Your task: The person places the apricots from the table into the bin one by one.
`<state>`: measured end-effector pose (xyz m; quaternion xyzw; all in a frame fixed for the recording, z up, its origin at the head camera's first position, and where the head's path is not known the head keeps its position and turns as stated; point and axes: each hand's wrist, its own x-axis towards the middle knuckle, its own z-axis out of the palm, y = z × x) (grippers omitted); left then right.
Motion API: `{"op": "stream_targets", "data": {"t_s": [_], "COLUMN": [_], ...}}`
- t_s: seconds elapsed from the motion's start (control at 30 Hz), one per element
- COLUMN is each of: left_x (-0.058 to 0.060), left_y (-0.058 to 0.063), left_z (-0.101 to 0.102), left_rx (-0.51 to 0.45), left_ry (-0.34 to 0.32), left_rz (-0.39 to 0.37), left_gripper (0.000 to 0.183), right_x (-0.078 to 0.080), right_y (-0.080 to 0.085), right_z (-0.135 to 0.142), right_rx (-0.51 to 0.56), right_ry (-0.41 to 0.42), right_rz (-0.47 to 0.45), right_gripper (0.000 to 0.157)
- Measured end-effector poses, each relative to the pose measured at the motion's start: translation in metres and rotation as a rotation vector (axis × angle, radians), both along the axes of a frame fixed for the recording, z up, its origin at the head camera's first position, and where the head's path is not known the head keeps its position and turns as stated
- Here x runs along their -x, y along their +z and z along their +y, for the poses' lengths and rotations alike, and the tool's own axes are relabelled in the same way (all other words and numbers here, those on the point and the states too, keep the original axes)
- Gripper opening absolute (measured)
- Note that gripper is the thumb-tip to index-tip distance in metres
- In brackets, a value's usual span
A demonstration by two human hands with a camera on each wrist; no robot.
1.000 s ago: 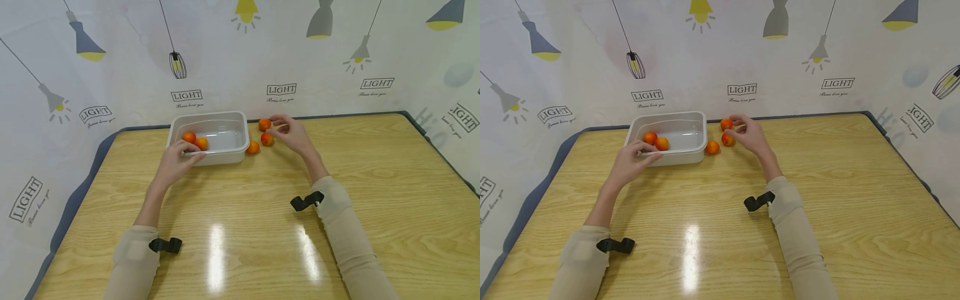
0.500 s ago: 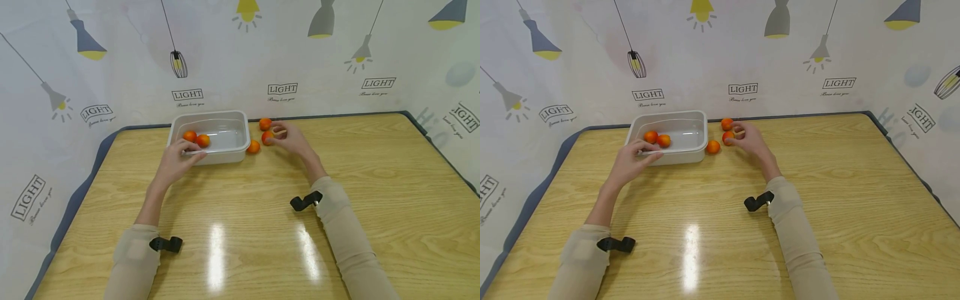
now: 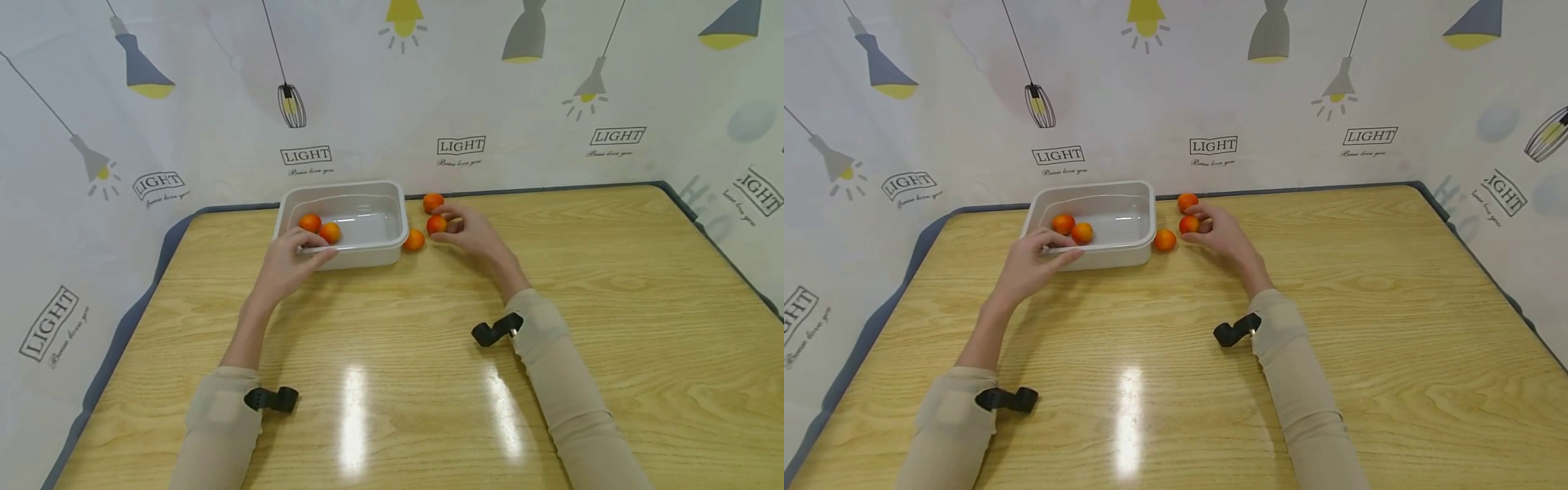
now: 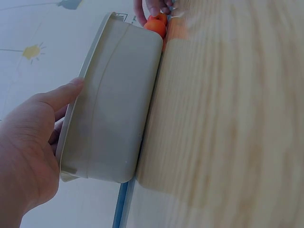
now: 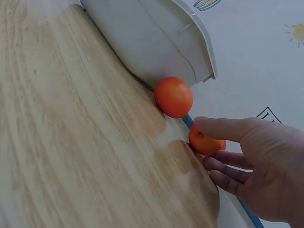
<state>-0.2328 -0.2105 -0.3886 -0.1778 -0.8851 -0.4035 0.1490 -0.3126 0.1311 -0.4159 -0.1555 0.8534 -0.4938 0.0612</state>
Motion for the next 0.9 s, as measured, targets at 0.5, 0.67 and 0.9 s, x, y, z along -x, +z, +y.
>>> {"op": "stream_targets", "data": {"t_s": [0.5, 0.67, 0.9], "left_x": [-0.001, -0.001, -0.001], "left_y": [0.001, 0.001, 0.002], "left_z": [0.000, 0.000, 0.000], "left_rx": [0.000, -0.001, -0.005], "left_ry": [0.003, -0.003, -0.006], "left_rz": [-0.024, -0.013, -0.012], "left_gripper": [0.022, 0.022, 0.021], "right_x": [0.000, 0.001, 0.002], "right_y": [-0.001, 0.003, 0.010], "right_z": [-0.001, -0.002, -0.003], "right_rx": [0.007, 0.016, 0.023], "right_ry": [-0.076, -0.084, -0.063], "right_rz": [-0.029, 0.019, 0.124], "right_gripper": [0.040, 0.045, 0.043]}}
